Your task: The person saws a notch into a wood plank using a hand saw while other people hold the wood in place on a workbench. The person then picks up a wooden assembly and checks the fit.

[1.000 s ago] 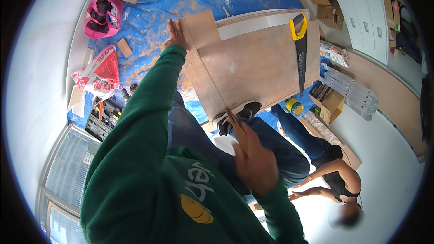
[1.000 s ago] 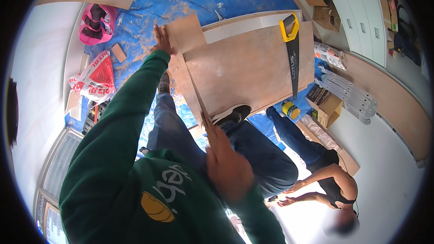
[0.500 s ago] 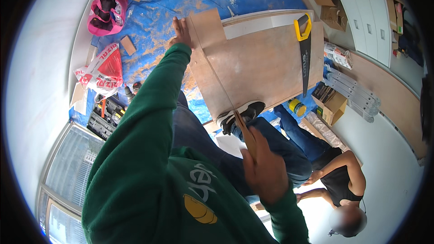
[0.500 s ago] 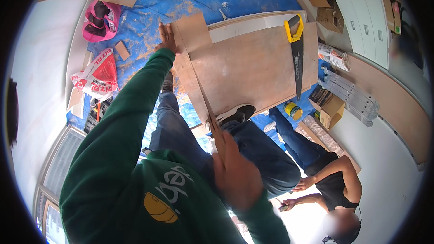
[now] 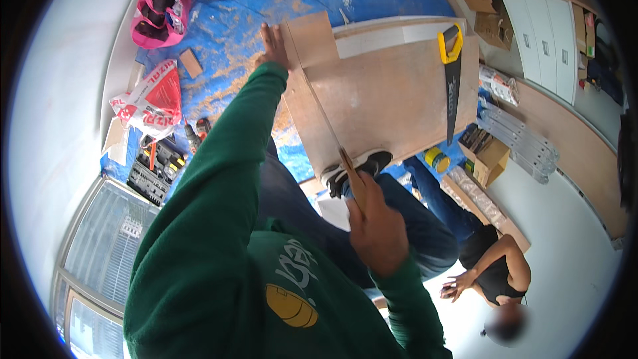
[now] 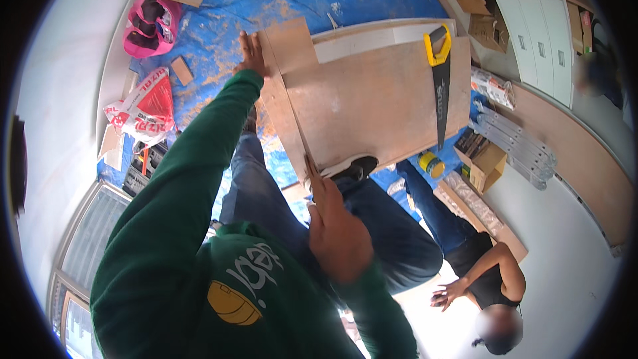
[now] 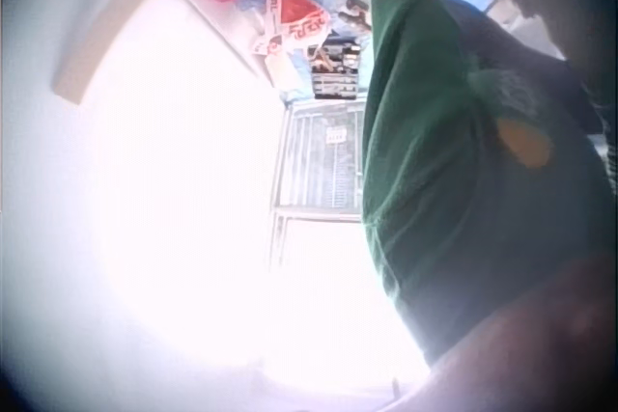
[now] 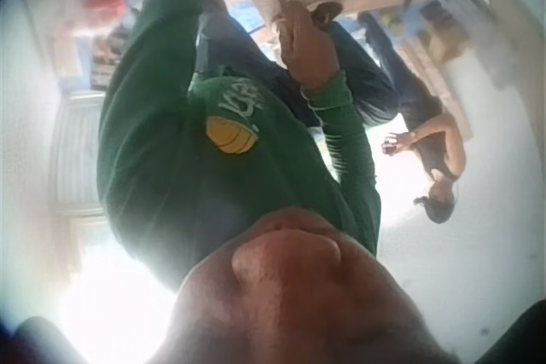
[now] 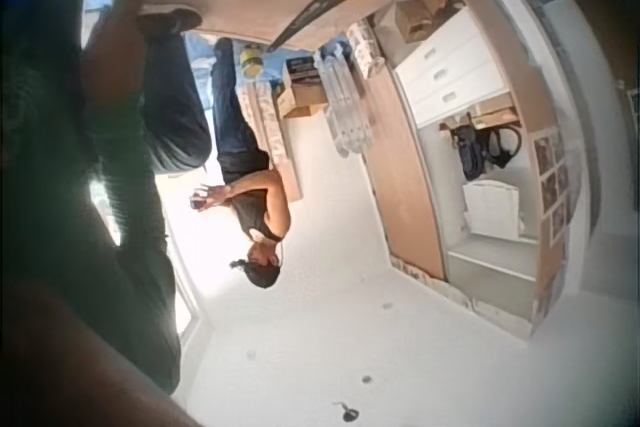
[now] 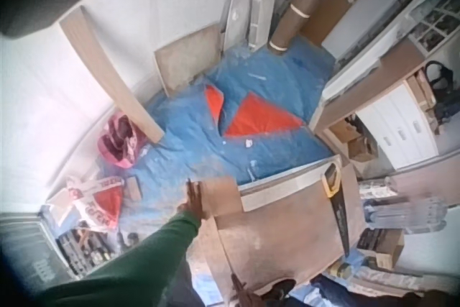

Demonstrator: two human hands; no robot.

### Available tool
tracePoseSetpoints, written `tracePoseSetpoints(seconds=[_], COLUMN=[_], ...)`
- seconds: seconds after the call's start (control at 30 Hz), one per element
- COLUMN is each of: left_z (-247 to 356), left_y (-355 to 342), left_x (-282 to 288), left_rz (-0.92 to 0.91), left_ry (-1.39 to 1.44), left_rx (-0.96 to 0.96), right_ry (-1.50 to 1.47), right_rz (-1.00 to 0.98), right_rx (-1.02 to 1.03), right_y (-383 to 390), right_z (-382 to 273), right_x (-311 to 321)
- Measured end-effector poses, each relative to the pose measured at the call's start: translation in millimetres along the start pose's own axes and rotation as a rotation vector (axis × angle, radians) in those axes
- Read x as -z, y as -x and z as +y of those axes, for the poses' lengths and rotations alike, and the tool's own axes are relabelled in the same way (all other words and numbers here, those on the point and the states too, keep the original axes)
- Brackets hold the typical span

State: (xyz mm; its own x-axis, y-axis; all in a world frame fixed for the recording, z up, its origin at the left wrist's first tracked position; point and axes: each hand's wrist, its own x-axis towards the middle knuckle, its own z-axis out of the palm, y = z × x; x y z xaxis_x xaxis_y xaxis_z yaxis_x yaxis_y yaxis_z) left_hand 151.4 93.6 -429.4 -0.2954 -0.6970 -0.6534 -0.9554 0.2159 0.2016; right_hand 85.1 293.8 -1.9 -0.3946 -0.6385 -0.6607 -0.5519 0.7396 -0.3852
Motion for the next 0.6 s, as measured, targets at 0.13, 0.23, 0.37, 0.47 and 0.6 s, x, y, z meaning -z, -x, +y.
tracePoseSetpoints(seconds=[0.13,0.23,0.37,0.47,0.6], left_z=[8.5,8.0,40.2,11.1,6.6], left_y=[-7.0,-6.5,-2.0,-13.8,-14.7], left_x=[29.4,28.6,35.3,19.8,16.4], left_rz=[-0.017,-0.01,-0.085,0.022,0.0], left_ry=[0.055,0.054,0.056,0.002,-0.009], left_rx=[0.025,0.02,-0.051,0.01,0.016], right_ry=[0.101,0.066,0.065,-0.071,0.031], right_rz=[-0.014,-0.018,0.073,0.036,-0.028], right_rx=[-0.036,0.047,0.101,0.092,-0.099], right_y=[51.8,-26.4,-102.1,-37.7,67.4], right_z=[-4.6,20.6,46.0,15.9,-8.4], right_x=[30.1,-12.6,-46.5,-19.0,40.2])
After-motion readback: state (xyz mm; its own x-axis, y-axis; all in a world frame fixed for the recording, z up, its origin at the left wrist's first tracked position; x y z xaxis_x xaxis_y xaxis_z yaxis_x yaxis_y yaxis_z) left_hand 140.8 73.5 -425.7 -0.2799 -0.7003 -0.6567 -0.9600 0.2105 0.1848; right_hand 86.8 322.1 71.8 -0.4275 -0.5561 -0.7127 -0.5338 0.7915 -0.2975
